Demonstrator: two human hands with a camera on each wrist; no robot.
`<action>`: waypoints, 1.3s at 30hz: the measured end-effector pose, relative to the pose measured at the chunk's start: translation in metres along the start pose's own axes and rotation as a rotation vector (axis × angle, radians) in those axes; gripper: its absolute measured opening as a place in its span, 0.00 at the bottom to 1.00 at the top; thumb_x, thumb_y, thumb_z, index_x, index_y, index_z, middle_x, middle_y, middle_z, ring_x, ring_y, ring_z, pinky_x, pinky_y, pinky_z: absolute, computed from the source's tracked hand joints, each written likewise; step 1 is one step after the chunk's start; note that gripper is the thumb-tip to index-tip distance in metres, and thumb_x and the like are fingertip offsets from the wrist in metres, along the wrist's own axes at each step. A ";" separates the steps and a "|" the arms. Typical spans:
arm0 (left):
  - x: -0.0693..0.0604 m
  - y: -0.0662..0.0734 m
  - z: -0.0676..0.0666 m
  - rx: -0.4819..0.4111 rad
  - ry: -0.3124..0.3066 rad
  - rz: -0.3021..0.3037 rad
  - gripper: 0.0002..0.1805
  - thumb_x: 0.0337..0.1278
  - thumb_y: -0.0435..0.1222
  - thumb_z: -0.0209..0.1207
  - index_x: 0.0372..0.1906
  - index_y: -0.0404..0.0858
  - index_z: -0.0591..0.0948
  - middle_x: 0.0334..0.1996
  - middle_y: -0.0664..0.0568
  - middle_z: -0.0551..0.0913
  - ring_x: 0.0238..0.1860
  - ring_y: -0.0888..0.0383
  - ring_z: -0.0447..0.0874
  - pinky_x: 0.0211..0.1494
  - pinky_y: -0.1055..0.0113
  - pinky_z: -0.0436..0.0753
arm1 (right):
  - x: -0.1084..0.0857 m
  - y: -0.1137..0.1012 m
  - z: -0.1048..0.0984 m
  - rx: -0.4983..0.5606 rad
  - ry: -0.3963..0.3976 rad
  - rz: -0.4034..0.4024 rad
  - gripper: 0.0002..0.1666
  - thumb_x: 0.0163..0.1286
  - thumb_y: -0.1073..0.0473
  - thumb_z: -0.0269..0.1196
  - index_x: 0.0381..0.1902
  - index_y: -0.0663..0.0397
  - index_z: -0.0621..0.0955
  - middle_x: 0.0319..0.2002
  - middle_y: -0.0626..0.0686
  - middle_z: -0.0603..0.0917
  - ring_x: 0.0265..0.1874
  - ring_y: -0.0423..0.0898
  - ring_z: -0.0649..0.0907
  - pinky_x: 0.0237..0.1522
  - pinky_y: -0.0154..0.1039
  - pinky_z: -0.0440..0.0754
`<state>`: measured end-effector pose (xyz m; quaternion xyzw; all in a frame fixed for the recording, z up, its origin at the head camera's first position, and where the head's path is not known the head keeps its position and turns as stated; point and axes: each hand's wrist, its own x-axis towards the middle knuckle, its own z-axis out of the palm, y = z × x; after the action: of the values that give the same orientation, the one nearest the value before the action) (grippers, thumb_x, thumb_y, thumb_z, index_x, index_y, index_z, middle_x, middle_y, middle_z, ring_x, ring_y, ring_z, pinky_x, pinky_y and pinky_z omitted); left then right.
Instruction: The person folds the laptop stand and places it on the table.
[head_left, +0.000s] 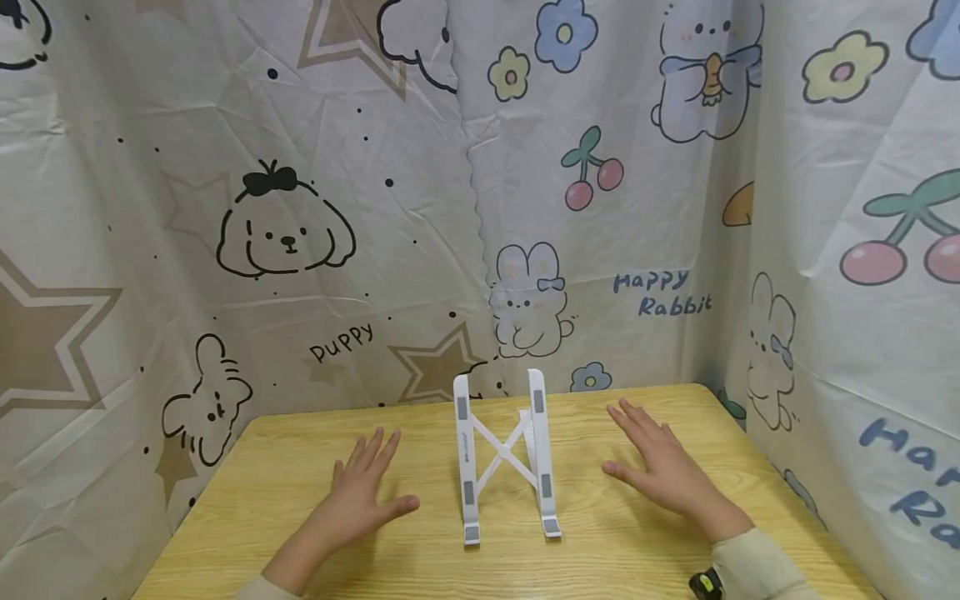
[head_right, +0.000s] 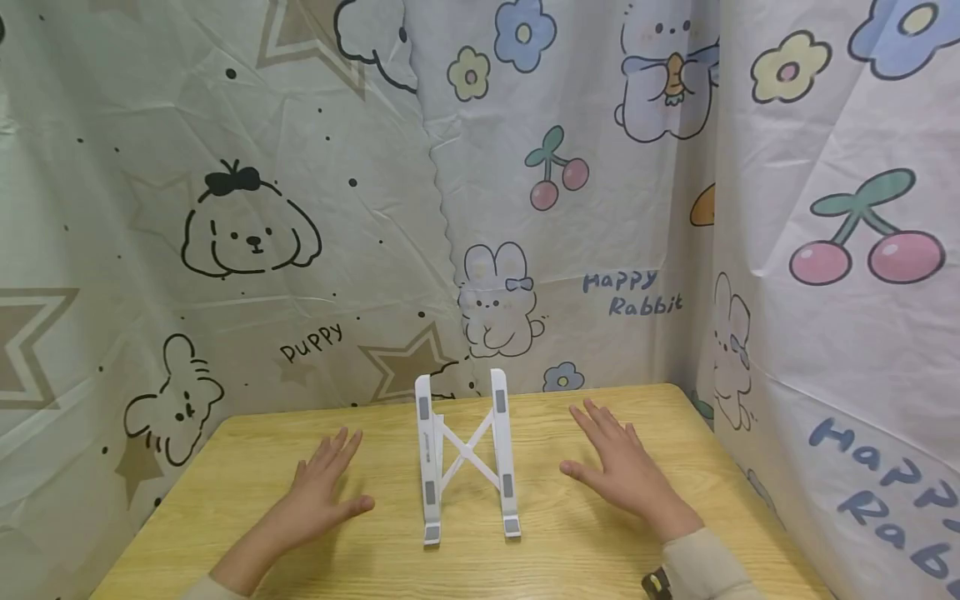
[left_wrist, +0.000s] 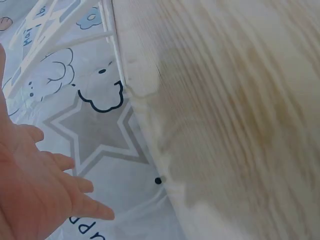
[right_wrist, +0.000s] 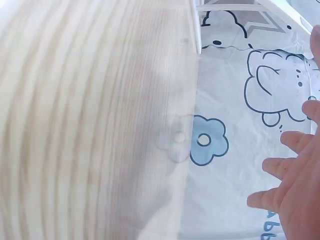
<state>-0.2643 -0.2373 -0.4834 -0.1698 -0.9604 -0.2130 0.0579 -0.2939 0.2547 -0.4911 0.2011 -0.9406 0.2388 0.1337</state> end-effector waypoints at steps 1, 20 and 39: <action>0.001 0.001 0.000 -0.025 -0.001 0.000 0.57 0.58 0.64 0.63 0.84 0.49 0.48 0.82 0.39 0.44 0.80 0.30 0.38 0.68 0.17 0.41 | 0.001 0.000 0.000 0.023 0.006 0.002 0.53 0.68 0.35 0.67 0.82 0.44 0.58 0.82 0.58 0.54 0.78 0.68 0.56 0.72 0.77 0.52; 0.014 0.018 0.009 -0.543 0.000 -0.041 0.48 0.67 0.50 0.65 0.83 0.42 0.53 0.79 0.37 0.59 0.77 0.31 0.56 0.73 0.28 0.61 | 0.007 -0.011 0.014 0.599 -0.020 0.085 0.41 0.77 0.55 0.63 0.81 0.53 0.59 0.75 0.67 0.65 0.69 0.70 0.71 0.64 0.56 0.80; 0.024 0.036 0.023 -0.952 -0.060 -0.160 0.34 0.71 0.40 0.63 0.75 0.33 0.65 0.69 0.30 0.70 0.64 0.40 0.78 0.62 0.43 0.82 | 0.018 -0.018 0.038 0.976 -0.197 0.237 0.41 0.73 0.59 0.66 0.79 0.56 0.62 0.72 0.69 0.70 0.66 0.65 0.77 0.57 0.57 0.85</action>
<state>-0.2753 -0.1892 -0.4859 -0.1092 -0.7677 -0.6275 -0.0703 -0.3075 0.2156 -0.5106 0.1538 -0.7439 0.6437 -0.0932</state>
